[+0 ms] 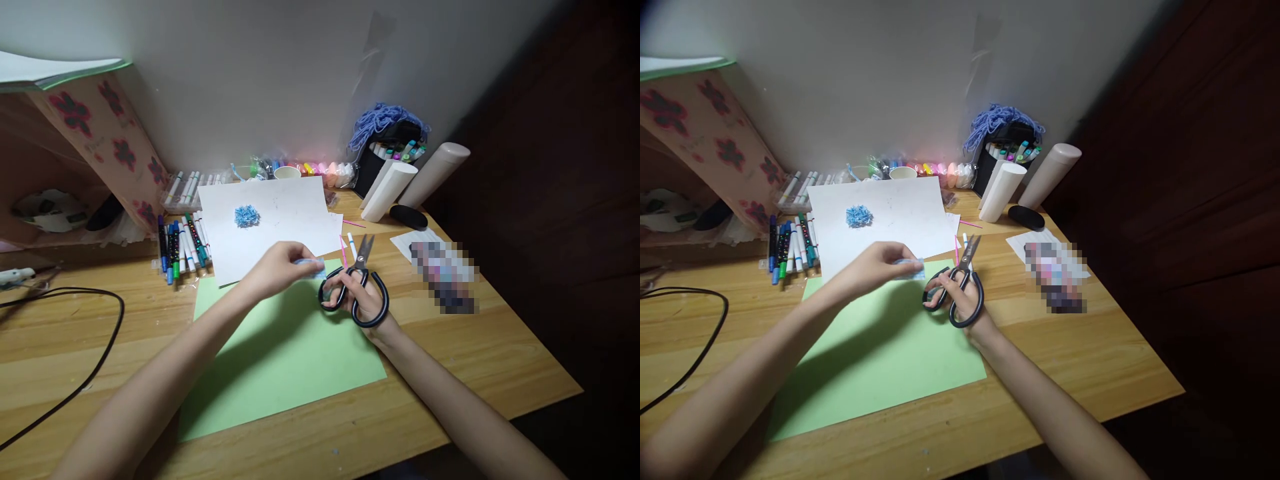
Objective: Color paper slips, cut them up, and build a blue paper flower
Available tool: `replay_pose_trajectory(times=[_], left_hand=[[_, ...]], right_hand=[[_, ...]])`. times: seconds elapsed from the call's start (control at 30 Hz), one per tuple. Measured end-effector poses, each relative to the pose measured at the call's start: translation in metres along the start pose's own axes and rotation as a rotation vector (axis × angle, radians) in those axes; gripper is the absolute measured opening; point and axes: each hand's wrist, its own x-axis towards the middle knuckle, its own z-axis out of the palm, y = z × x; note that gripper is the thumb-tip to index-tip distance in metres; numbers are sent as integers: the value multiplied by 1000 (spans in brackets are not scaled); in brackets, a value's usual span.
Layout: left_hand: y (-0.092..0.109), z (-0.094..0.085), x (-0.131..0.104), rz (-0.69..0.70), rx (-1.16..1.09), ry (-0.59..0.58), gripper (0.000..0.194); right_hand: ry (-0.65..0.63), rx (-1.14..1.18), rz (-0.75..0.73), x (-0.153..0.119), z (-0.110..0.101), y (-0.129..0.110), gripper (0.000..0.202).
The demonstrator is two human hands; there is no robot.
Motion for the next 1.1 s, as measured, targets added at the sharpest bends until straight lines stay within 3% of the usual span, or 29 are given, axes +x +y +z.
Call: replay_pose_trajectory(times=[0.07, 0.17, 0.4, 0.6, 0.77, 0.9, 1.03, 1.1], left_hand=[[-7, 11, 2, -2, 21, -44, 23], [-14, 19, 4, 9, 2, -83, 25], [-18, 20, 6, -1, -79, -166, 28], [-12, 14, 5, -17, -50, -124, 23], [-8, 10, 6, 21, -59, -81, 22], [-4, -3, 7, 41, -60, 56, 25], [5, -20, 5, 89, -51, 272, 31], [9, -23, 3, 121, -43, 340, 31]], right_hand=[[72, -81, -99, 5, -3, 4, 44], [80, -124, -125, 9, -6, 6, 47], [66, -127, -139, 7, -2, 6, 41], [164, -97, -236, 13, -11, 7, 41], [179, -93, -217, 10, -9, 4, 40], [2, -30, -47, -1, 2, 1, 42], [-355, 49, 134, -14, 9, 8, 72], [-456, 2, 154, -20, 11, 14, 80]])
